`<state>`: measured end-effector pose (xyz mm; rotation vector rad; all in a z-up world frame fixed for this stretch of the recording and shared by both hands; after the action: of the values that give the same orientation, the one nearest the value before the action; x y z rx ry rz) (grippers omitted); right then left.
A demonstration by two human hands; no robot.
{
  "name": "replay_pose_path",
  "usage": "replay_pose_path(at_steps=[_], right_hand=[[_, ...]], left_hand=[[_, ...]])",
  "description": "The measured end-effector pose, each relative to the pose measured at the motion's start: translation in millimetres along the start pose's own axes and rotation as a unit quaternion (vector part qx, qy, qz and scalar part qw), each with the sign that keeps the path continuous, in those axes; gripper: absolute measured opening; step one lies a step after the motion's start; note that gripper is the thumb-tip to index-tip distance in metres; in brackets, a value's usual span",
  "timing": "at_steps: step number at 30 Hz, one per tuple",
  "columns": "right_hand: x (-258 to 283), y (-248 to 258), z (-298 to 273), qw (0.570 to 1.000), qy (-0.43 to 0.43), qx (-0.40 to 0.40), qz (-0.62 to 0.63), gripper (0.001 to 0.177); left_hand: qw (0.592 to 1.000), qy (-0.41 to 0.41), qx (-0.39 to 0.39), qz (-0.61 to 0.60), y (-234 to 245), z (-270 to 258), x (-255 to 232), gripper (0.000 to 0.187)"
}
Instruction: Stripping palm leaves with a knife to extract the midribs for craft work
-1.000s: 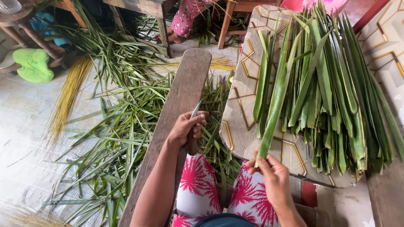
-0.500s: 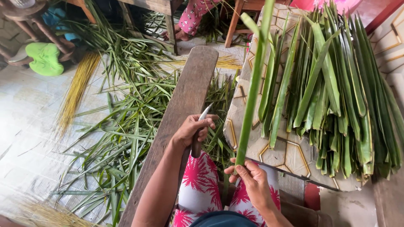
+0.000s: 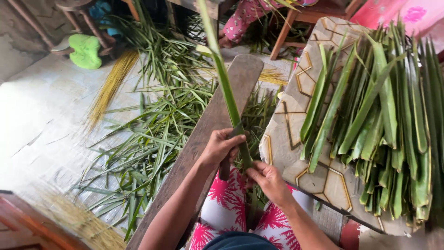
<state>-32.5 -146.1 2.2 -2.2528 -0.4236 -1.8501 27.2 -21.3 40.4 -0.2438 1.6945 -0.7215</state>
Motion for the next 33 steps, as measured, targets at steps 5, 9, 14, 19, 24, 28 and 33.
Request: replay_pose_path(at_steps=[5,9,14,19,24,28,33], right_hand=[[42,10,10,0.963,0.131,-0.08,-0.221,0.043],[58,2,-8,0.919,0.154,-0.115,-0.344,0.057],[26,6,0,0.74,0.229,-0.175,-0.608,0.035],[24,38,8,0.783,0.152,-0.179,-0.576,0.027],[15,92,38,0.884,0.091,-0.178,-0.422,0.032],[-15,113,62,0.958,0.083,-0.145,-0.232,0.03],[-1,104,52,0.947,0.098,-0.136,-0.274,0.028]], left_hand=[[0.98,-0.107,-0.17,-0.005,33,-3,-25,0.018],[0.971,-0.088,-0.217,-0.055,66,13,21,0.016],[0.963,-0.045,-0.261,-0.049,84,31,69,0.016],[0.968,-0.025,-0.244,-0.053,68,41,82,0.027],[0.974,0.015,-0.215,-0.074,29,21,81,0.049],[0.982,0.071,-0.155,-0.081,10,19,107,0.039],[0.981,0.109,-0.116,-0.111,-4,15,122,0.037]])
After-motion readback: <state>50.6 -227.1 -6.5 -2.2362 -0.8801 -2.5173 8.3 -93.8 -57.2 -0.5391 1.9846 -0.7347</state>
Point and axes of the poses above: each hand's wrist, its own z-axis towards the middle knuckle, its own y-axis out of the back of the hand, x = y × z, the point moved 10 cm from there along z, towards the middle knuckle, and after that the axes turned 6 degrees about -z, right-handed, at the moved point
